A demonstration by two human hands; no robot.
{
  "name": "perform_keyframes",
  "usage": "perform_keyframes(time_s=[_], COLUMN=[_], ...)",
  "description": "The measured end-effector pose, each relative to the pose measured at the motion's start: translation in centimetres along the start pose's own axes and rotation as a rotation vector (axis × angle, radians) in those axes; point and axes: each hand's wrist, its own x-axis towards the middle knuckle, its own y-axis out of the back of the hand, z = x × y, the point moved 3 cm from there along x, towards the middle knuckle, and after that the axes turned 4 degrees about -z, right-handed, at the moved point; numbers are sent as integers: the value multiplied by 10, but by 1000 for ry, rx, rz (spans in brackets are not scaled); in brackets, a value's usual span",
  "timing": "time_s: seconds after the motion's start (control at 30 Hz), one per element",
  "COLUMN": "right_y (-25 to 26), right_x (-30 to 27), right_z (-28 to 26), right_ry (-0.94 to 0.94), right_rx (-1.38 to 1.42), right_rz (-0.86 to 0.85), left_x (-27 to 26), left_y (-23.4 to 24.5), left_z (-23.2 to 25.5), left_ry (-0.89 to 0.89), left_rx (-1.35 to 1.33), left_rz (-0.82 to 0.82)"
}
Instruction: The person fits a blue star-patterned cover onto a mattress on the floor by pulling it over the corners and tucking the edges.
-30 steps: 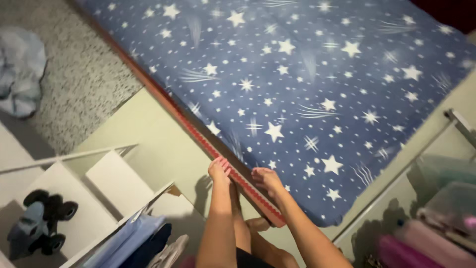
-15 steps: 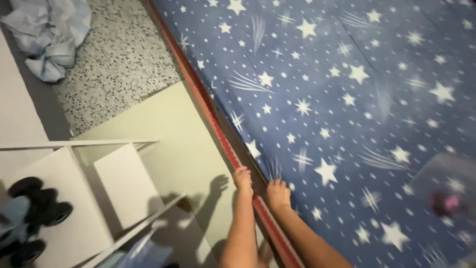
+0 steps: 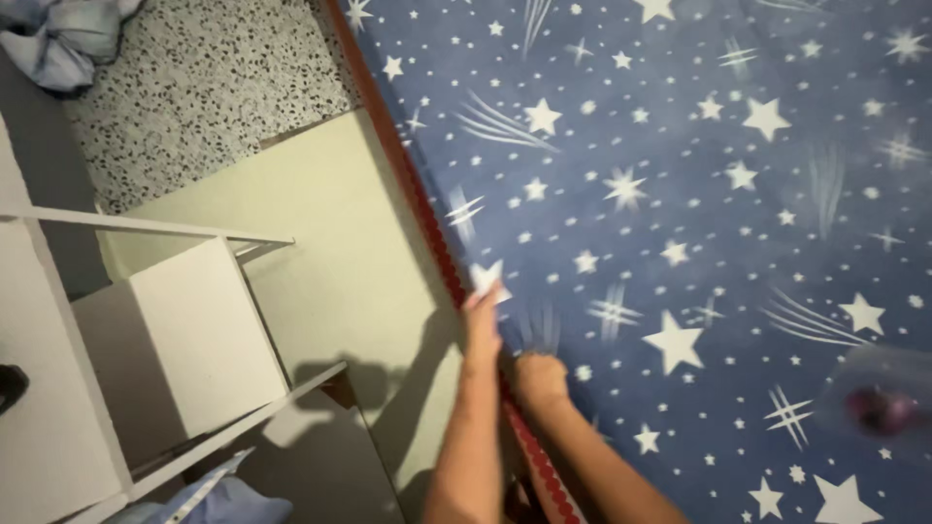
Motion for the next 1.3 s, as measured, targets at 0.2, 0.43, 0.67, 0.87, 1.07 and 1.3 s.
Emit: perform_keyframes(time_s=[0.2, 0.43, 0.67, 0.87, 1.07, 1.3], right_y=[-68, -70, -103, -95, 18, 152], right_x=[10, 13, -5, -18, -70, -148], right_z=[-35, 26, 41, 51, 87, 137], right_ry=[218, -58, -77, -18, -129, -200], right_rx=[103, 401, 599, 851, 958, 1167], right_rz=[-7, -150, -399, -237, 10, 473], left_x=[9, 7, 6, -17, -78, -185], left_y=[56, -21, -19, -8, -58, -168], left_z=[7, -51, -89, -85, 4, 117], left_ry=[-163, -212, -67, 518, -119, 8], left_rx=[293, 988, 416, 115, 490, 313], left_rz=[95, 374, 90, 113, 37, -109])
